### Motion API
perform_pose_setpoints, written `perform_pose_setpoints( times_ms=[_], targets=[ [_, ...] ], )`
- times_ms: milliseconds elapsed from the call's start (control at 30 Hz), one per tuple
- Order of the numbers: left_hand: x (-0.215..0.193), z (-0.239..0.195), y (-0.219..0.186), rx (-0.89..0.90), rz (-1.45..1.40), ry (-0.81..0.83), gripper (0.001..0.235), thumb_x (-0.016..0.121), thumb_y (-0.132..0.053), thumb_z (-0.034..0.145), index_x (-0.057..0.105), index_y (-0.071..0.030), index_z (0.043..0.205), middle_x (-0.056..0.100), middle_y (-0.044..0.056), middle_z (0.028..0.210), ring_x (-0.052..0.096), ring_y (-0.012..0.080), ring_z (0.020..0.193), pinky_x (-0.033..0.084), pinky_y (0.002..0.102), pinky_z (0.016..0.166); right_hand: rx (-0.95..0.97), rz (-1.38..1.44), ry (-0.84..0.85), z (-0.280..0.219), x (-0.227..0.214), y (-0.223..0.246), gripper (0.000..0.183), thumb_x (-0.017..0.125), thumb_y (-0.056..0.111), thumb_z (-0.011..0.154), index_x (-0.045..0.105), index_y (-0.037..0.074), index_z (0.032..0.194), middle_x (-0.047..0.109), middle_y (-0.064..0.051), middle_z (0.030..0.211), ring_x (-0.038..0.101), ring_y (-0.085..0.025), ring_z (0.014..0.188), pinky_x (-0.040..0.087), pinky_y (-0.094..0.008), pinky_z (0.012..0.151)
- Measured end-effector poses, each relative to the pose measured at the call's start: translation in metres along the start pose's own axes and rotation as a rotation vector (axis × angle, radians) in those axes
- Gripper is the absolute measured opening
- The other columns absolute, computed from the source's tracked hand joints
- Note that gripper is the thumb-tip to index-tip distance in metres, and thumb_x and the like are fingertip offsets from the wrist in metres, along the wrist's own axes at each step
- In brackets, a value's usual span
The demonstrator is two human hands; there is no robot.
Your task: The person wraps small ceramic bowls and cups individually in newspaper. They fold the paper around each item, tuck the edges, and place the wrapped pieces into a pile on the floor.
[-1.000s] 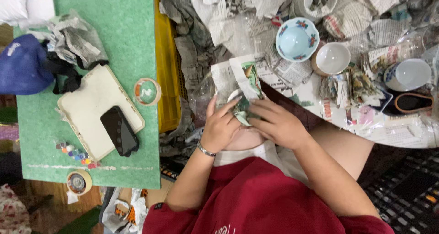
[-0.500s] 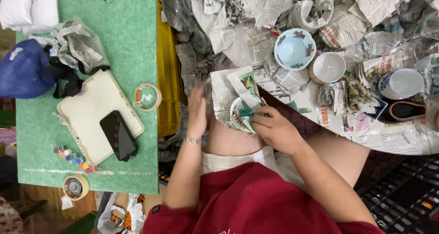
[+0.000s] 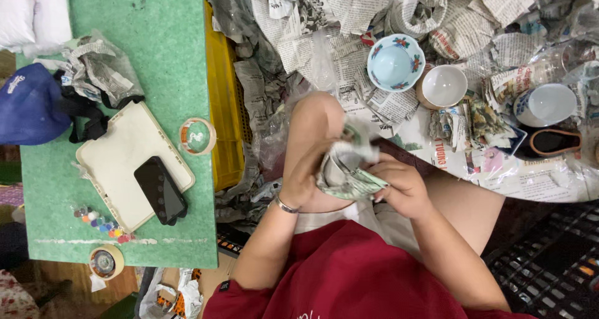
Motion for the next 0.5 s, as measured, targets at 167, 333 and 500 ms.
perform_pose_setpoints(
  times_ms=[167,333,500],
  targets=[
    [0.036,-0.012,0.007,0.001,-0.248,-0.215,0.034,0.057,-0.035,0.106,0.052,-0.004,0.117,0.057,0.009,0.116,0.058,0.02,0.114,0.046,0.038,0.112,0.174,0.096,-0.035,-0.026,-0.005,-0.011,0.05,0.063,0.049,0.099,0.064,0.0,0.105,0.068,-0.01,0.103,0.064,-0.024,0.1,0.051,-0.036,0.09],
    [0.046,-0.017,0.019,-0.099,-0.312,-0.425,0.006,0.047,0.001,0.098,0.052,-0.002,0.1,0.054,0.005,0.099,0.049,0.0114,0.089,0.042,0.027,0.085,0.076,0.127,-0.346,-0.022,0.009,-0.006,0.059,0.058,0.048,0.109,0.043,-0.001,0.14,0.054,-0.012,0.143,0.055,-0.02,0.131,0.043,-0.037,0.116],
    [0.051,-0.017,0.026,-0.146,-0.324,-0.512,0.006,0.051,0.002,0.101,0.052,0.0,0.095,0.053,0.0,0.091,0.047,0.0067,0.082,0.041,0.024,0.075,0.198,0.092,-0.45,-0.027,0.02,-0.007,0.058,0.053,0.036,0.112,0.037,-0.003,0.152,0.049,-0.02,0.151,0.053,-0.026,0.138,0.042,-0.039,0.118]
  ],
)
Point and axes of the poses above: each hand's wrist, its own z-axis towards the middle knuckle, its own x-axis out of the palm, y = z × x, the point moved 4 cm from there along z, towards the middle knuckle
